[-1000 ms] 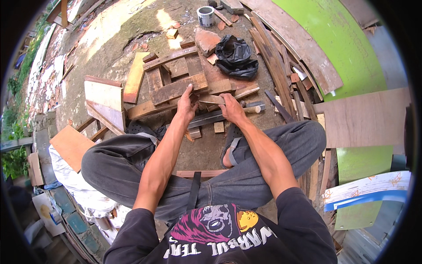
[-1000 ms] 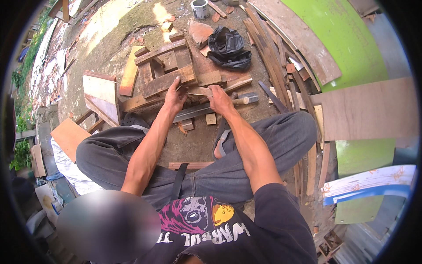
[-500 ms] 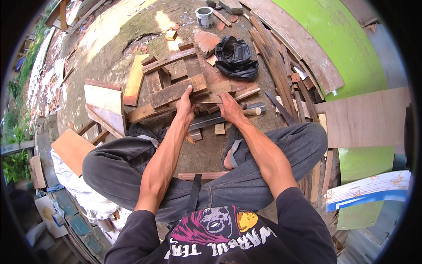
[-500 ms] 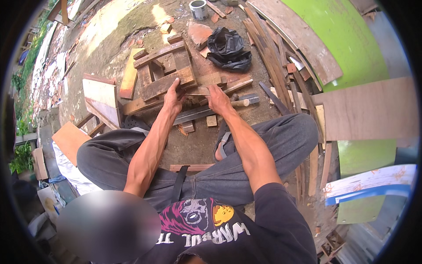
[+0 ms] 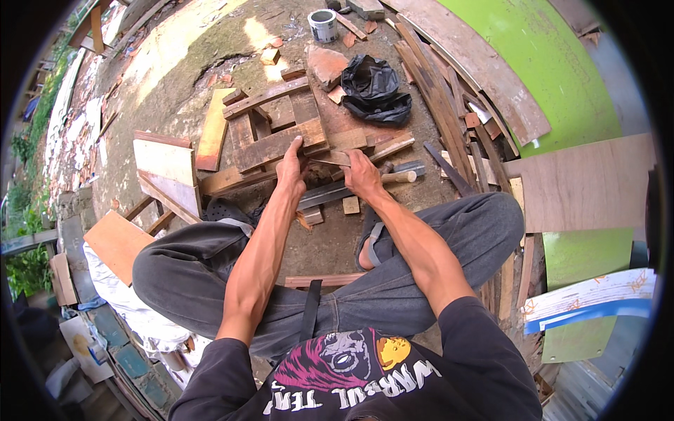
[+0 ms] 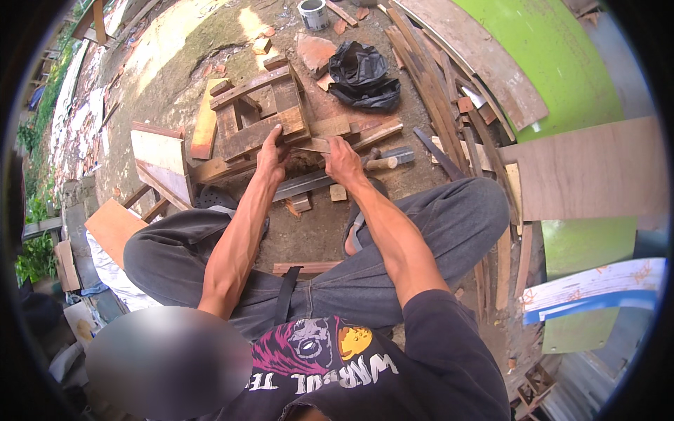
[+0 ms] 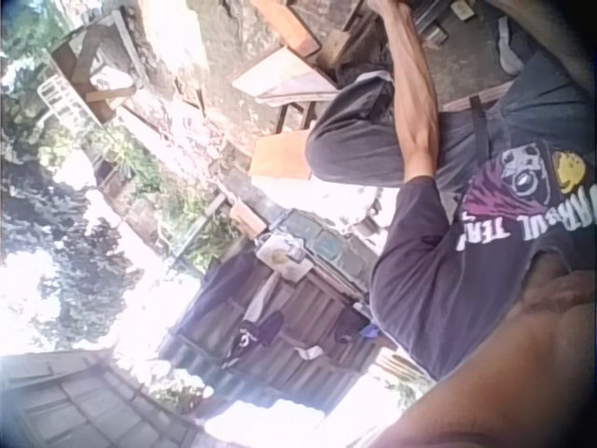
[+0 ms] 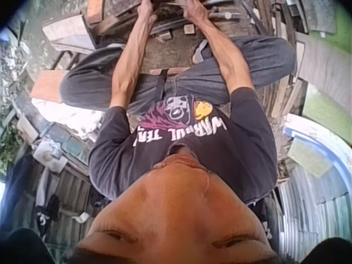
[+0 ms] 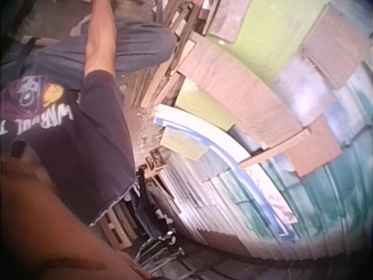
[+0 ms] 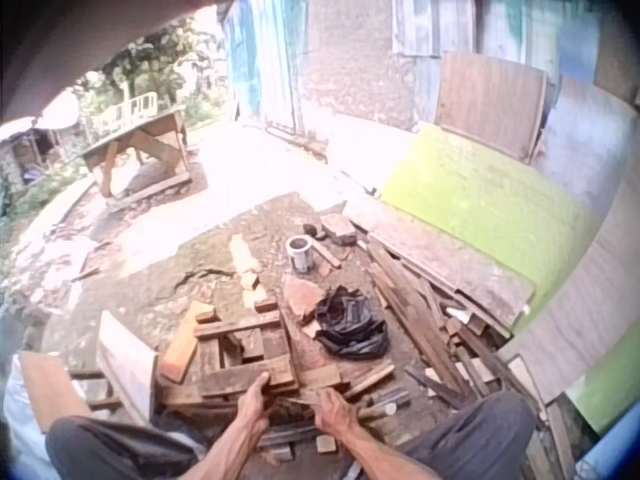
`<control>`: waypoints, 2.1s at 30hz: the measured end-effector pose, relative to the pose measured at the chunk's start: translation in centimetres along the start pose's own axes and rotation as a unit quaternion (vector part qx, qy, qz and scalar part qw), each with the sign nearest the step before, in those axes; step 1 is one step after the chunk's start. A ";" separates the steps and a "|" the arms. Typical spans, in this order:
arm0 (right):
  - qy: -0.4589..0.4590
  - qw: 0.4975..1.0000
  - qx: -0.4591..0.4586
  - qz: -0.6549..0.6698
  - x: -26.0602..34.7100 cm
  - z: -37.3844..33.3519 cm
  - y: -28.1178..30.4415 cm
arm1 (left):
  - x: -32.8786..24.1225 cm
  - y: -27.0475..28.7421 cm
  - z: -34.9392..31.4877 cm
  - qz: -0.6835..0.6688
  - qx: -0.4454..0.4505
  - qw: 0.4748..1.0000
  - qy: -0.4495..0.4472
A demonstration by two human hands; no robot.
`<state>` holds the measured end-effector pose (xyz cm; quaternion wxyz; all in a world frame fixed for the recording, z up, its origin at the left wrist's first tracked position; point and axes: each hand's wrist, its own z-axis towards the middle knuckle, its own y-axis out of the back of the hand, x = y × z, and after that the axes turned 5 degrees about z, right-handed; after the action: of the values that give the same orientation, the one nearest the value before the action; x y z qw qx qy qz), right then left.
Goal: The person assembles a small wooden frame by arranging and aligning several wooden pieces on the ground. They use a hammer to drive nails into the joints to secure the structure.
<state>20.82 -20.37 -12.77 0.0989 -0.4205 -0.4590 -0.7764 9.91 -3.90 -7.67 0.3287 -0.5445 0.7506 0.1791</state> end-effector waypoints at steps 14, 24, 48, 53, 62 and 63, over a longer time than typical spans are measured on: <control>0.018 0.995 0.062 -0.075 0.3 0.5 0.9 | -1.5 1.1 -2.6 0.372 0.047 0.926 0.046; 0.116 0.982 0.077 -0.127 -0.5 3.1 0.6 | -8.1 -2.6 -1.9 0.666 -0.102 0.633 -0.382; 0.060 0.995 0.033 -0.078 -0.4 4.0 -2.7 | -8.3 -4.9 5.9 0.728 0.006 0.667 -0.156; 0.058 0.994 -0.063 -0.062 0.8 3.7 -4.8 | -8.6 -5.4 4.1 0.726 0.017 0.672 -0.147; 0.012 0.999 0.010 -0.043 0.8 3.5 -3.2 | -9.2 -4.5 2.2 0.709 -0.014 0.682 -0.180; 0.010 0.999 0.010 -0.046 0.7 3.4 -2.9 | -9.4 -4.5 1.5 0.706 -0.016 0.685 -0.178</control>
<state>20.71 -15.81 -13.31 0.0721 -0.3904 -0.4848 -0.7793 16.40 2.06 -1.93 0.2239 0.1842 0.8373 0.4635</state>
